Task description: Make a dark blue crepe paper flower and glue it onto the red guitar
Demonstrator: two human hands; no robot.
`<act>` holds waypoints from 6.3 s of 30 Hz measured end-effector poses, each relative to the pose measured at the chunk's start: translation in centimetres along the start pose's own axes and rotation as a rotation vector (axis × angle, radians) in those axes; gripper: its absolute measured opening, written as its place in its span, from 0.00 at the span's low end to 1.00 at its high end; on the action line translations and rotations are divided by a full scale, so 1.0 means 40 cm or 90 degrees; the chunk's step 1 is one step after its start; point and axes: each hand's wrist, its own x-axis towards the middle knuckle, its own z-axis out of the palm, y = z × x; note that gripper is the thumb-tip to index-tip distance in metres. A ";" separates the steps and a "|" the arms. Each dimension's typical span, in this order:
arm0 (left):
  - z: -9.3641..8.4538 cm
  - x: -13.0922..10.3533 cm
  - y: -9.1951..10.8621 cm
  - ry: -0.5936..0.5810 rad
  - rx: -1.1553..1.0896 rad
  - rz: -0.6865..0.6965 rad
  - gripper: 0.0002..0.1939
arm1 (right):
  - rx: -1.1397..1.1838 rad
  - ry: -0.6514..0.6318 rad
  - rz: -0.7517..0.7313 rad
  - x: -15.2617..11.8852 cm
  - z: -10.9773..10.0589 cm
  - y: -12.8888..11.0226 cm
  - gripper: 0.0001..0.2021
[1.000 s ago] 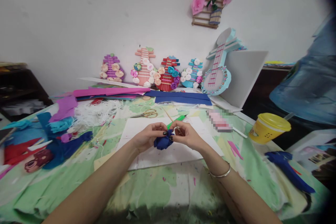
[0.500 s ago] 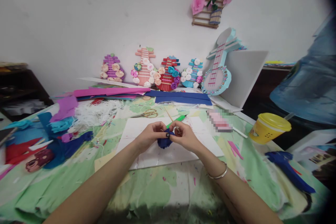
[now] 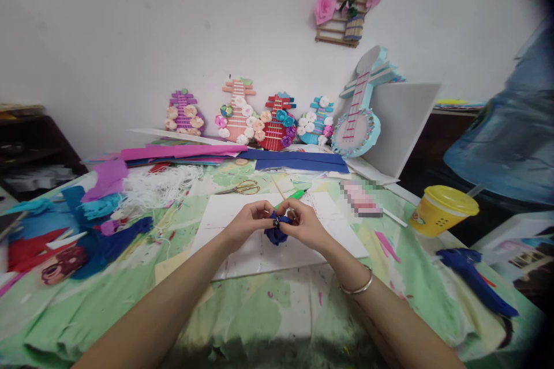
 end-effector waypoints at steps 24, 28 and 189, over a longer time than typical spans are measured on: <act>0.008 -0.003 0.018 0.114 0.061 0.022 0.12 | -0.011 0.068 0.041 0.012 0.000 0.016 0.05; 0.008 -0.002 0.015 0.116 0.061 0.022 0.12 | -0.033 0.078 0.033 0.013 0.000 0.020 0.04; -0.005 0.016 -0.022 0.124 0.093 0.034 0.13 | -0.223 0.019 -0.076 0.012 -0.007 0.026 0.07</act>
